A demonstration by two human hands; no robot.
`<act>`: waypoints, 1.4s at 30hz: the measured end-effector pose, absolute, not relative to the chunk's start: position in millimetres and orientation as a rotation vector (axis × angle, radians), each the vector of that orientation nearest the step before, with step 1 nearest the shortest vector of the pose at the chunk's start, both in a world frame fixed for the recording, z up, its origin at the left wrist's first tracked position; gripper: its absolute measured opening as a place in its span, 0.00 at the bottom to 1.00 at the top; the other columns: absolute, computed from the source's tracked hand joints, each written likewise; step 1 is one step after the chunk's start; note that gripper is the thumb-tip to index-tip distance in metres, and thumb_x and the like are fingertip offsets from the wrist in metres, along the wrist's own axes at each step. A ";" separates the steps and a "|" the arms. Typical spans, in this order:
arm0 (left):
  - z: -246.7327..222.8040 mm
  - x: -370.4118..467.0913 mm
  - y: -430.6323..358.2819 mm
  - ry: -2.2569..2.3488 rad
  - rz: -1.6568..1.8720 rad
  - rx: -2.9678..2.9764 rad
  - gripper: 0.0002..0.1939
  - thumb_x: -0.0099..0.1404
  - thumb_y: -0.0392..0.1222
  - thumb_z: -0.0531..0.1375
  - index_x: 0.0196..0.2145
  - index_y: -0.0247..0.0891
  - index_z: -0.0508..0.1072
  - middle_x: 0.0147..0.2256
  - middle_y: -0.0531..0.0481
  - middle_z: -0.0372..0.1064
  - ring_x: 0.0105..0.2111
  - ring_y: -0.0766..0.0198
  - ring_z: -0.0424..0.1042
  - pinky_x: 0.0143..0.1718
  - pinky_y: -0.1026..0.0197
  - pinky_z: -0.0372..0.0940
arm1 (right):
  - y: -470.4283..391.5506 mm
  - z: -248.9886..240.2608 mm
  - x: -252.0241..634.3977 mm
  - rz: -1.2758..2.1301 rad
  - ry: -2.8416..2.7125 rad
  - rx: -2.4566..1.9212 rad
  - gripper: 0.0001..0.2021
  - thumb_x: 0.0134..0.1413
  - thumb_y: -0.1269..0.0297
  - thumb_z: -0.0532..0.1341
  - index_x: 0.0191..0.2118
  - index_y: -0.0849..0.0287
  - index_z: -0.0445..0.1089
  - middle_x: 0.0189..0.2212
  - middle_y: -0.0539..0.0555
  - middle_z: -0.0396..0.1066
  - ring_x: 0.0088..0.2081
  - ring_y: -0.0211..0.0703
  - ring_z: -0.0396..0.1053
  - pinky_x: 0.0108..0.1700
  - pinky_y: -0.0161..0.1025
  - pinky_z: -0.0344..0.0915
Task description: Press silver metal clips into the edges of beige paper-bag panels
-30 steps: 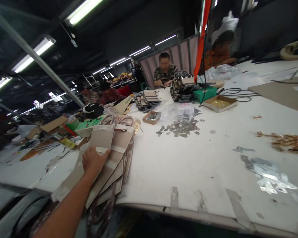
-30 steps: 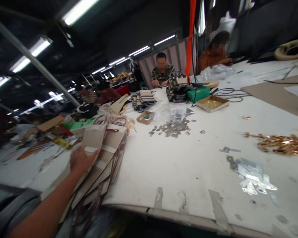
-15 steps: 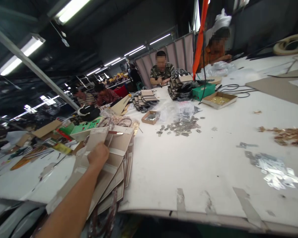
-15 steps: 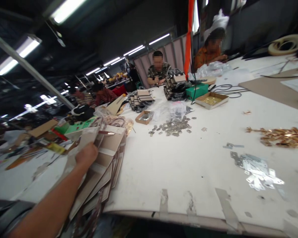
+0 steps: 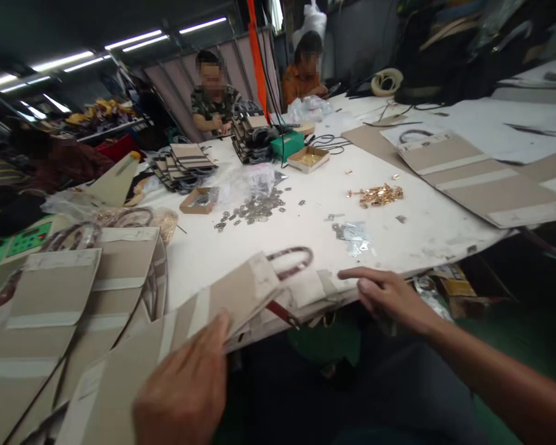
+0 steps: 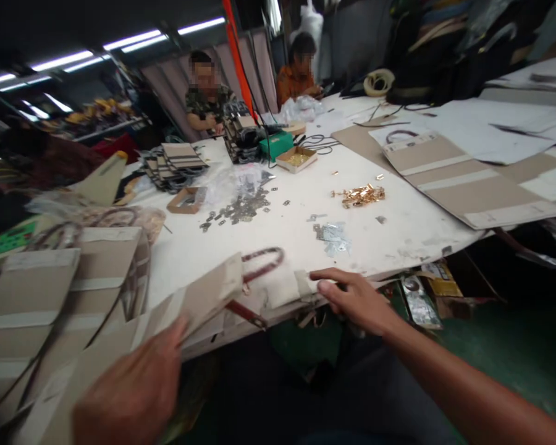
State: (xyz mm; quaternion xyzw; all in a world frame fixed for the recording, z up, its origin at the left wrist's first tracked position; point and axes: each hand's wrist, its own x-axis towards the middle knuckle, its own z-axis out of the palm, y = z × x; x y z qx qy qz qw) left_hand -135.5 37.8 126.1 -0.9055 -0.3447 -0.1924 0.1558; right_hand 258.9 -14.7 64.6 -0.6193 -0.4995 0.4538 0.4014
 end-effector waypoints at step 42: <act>38.8 -24.4 247.1 -2.065 0.022 -2.972 0.30 0.64 0.69 0.59 0.50 0.44 0.80 0.46 0.52 0.80 0.42 0.54 0.76 0.42 0.57 0.66 | 42.9 37.4 226.9 1.792 -0.913 -1.375 0.16 0.67 0.50 0.64 0.53 0.53 0.75 0.28 0.46 0.72 0.19 0.30 0.60 0.21 0.29 0.57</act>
